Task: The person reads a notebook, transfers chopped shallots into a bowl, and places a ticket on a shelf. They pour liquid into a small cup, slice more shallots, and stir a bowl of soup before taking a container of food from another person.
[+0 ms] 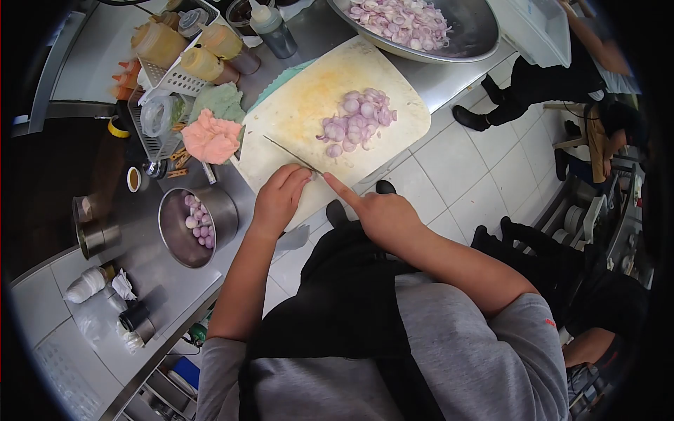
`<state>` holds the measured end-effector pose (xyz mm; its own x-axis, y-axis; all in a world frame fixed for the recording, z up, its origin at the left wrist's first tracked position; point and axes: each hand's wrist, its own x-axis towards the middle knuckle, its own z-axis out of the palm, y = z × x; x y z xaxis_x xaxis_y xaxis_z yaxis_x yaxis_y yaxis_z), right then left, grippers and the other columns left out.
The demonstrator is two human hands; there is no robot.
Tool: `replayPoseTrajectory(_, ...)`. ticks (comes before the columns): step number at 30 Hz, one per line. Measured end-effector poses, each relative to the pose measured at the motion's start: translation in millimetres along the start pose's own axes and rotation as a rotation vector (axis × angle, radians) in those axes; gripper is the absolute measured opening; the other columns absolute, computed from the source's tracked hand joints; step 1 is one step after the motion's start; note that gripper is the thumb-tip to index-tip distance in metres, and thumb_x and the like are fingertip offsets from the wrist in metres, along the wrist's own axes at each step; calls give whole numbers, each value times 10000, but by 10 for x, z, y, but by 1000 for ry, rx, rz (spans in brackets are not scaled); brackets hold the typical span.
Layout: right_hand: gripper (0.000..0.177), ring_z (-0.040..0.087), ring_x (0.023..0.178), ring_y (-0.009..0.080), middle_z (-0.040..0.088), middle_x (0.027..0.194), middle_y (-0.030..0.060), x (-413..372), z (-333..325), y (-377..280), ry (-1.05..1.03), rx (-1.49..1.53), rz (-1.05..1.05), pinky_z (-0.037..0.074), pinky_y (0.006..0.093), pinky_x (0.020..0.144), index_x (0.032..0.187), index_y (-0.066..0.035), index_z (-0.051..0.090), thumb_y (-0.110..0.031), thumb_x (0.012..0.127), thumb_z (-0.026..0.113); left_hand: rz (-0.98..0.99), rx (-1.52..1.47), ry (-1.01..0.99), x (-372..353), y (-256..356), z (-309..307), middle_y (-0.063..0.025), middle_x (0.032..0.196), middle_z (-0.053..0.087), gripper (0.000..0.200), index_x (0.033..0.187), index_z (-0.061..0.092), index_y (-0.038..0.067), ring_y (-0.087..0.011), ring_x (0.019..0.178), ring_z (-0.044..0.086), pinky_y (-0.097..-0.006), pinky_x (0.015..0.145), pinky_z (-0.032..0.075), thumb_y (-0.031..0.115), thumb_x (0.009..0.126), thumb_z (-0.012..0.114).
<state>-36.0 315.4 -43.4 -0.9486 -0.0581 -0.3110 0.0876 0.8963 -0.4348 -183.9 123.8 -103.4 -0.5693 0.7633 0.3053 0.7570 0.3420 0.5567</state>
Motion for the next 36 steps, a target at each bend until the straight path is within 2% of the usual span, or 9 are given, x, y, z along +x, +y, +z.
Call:
replayPoseTrajectory(5,976,623,502,256,609,647,102,-202,-258,-53,-114,-69,16,530,387,476,1624,-275,150,-33,794,604,-6,13,23,-60,-74,51,-80,1045,665,224,1037,683,69,-283,913,672,-371,757,555,2,826,717)
replayPoseTrajectory(11,980,611,473,239,601,640,83,52,59,-5,49,-108,-29,520,375,449,1623,-301,150,-52,796,614,29,38,54,-75,-85,80,-78,1035,671,221,1017,689,65,-275,896,673,-358,753,557,-21,815,716)
replayPoseTrajectory(15,970,624,489,251,608,644,94,-123,-213,-73,-50,-106,4,527,381,462,1622,-316,151,-39,809,600,23,60,54,-108,-116,98,-60,1045,678,246,1027,700,87,-264,909,681,-363,740,570,-17,804,708)
replayPoseTrajectory(17,965,629,495,256,612,648,100,-118,-149,-88,-109,-95,20,532,382,470,1622,-318,151,-33,813,595,25,52,59,-118,-131,94,-60,1047,679,248,1028,701,88,-263,909,682,-363,740,571,-15,803,708)
replayPoseTrajectory(19,973,629,492,262,607,641,104,20,47,-54,-10,-95,12,531,383,464,1623,-312,148,-32,807,598,35,42,67,-116,-123,108,-60,1049,680,249,1029,703,90,-262,910,683,-363,740,572,-14,803,707)
replayPoseTrajectory(22,980,625,487,267,601,636,110,71,-19,-79,11,-62,-7,522,393,452,1623,-310,145,-27,801,597,60,55,83,-116,-128,90,-60,1052,681,251,1033,704,89,-262,911,684,-360,741,572,-14,804,704)
replayPoseTrajectory(25,982,630,496,275,607,643,120,-105,-212,-121,-95,-107,14,525,397,461,1624,-307,145,-18,798,591,36,56,82,-120,-131,107,-59,1048,680,250,1029,704,91,-261,908,684,-359,745,572,-14,802,707)
replayPoseTrajectory(31,997,641,511,291,619,656,136,118,32,-98,-42,-42,13,538,401,478,1626,-305,121,-8,795,586,52,60,91,-111,-121,89,-54,1050,677,253,1038,700,98,-261,907,684,-360,748,572,-4,807,709)
replayPoseTrajectory(36,992,646,519,293,618,657,136,-19,-141,-122,-56,-47,17,536,408,473,1626,-307,114,-12,804,584,23,29,76,-127,-136,106,-53,1051,676,241,1034,698,96,-261,903,685,-359,744,573,0,813,705)
